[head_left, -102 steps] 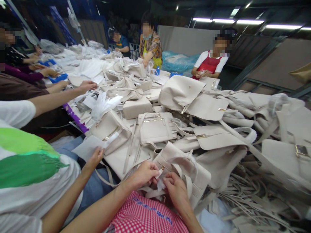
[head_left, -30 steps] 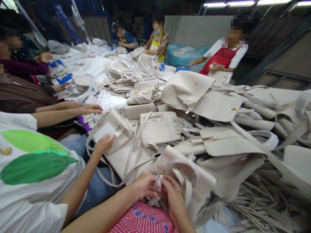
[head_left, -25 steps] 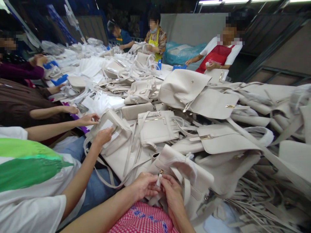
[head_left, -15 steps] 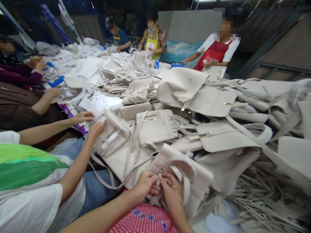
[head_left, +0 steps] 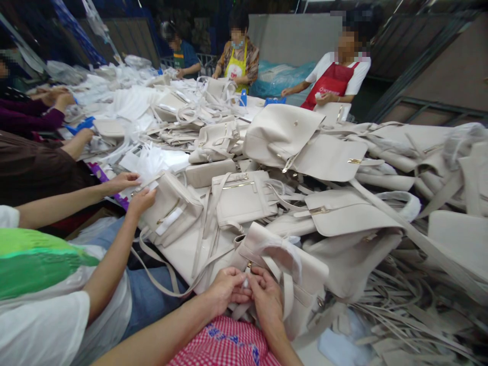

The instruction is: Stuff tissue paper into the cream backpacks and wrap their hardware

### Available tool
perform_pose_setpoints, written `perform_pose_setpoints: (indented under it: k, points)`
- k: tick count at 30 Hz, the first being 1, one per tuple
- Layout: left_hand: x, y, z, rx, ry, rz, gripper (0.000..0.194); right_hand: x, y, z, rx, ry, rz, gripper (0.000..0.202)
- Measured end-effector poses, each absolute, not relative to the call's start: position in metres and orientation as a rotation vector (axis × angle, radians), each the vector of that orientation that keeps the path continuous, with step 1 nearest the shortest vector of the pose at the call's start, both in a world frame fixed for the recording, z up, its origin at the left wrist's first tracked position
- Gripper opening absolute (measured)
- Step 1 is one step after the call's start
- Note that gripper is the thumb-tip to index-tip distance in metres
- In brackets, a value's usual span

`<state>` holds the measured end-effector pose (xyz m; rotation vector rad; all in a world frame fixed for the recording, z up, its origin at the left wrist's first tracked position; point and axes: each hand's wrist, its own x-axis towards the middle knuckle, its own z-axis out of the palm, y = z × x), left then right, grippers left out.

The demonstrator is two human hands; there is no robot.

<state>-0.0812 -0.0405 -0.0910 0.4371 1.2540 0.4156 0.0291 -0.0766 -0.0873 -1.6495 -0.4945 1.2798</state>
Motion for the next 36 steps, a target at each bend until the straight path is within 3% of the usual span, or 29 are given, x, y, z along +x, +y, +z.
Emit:
perform_pose_setpoints:
  k: [7,18,23,28,32,36]
  points:
    - [-0.072,-0.037,-0.085,0.59,1.322,0.47,0.023,0.029,-0.069,-0.084,-1.701,-0.466,1.236,0.036]
    - [-0.078,-0.035,-0.078,0.522,1.301,0.349,0.035,0.027,-0.065,-0.092,-1.615,-0.393,1.259,0.036]
    - [-0.075,-0.031,-0.076,0.558,1.342,0.389,0.03,0.027,-0.062,-0.092,-1.57,-0.396,1.277,0.036]
    - [-0.073,-0.029,-0.075,0.6,1.331,0.376,0.026,0.02,-0.055,-0.09,-1.559,-0.367,1.257,0.023]
    - [-0.072,-0.022,-0.082,0.585,1.314,0.416,0.014,0.034,-0.063,-0.066,-1.481,-0.395,1.39,0.027]
    - [-0.072,-0.018,-0.085,0.566,1.353,0.389,0.006,0.085,-0.13,-0.028,-1.269,-0.485,1.713,0.031]
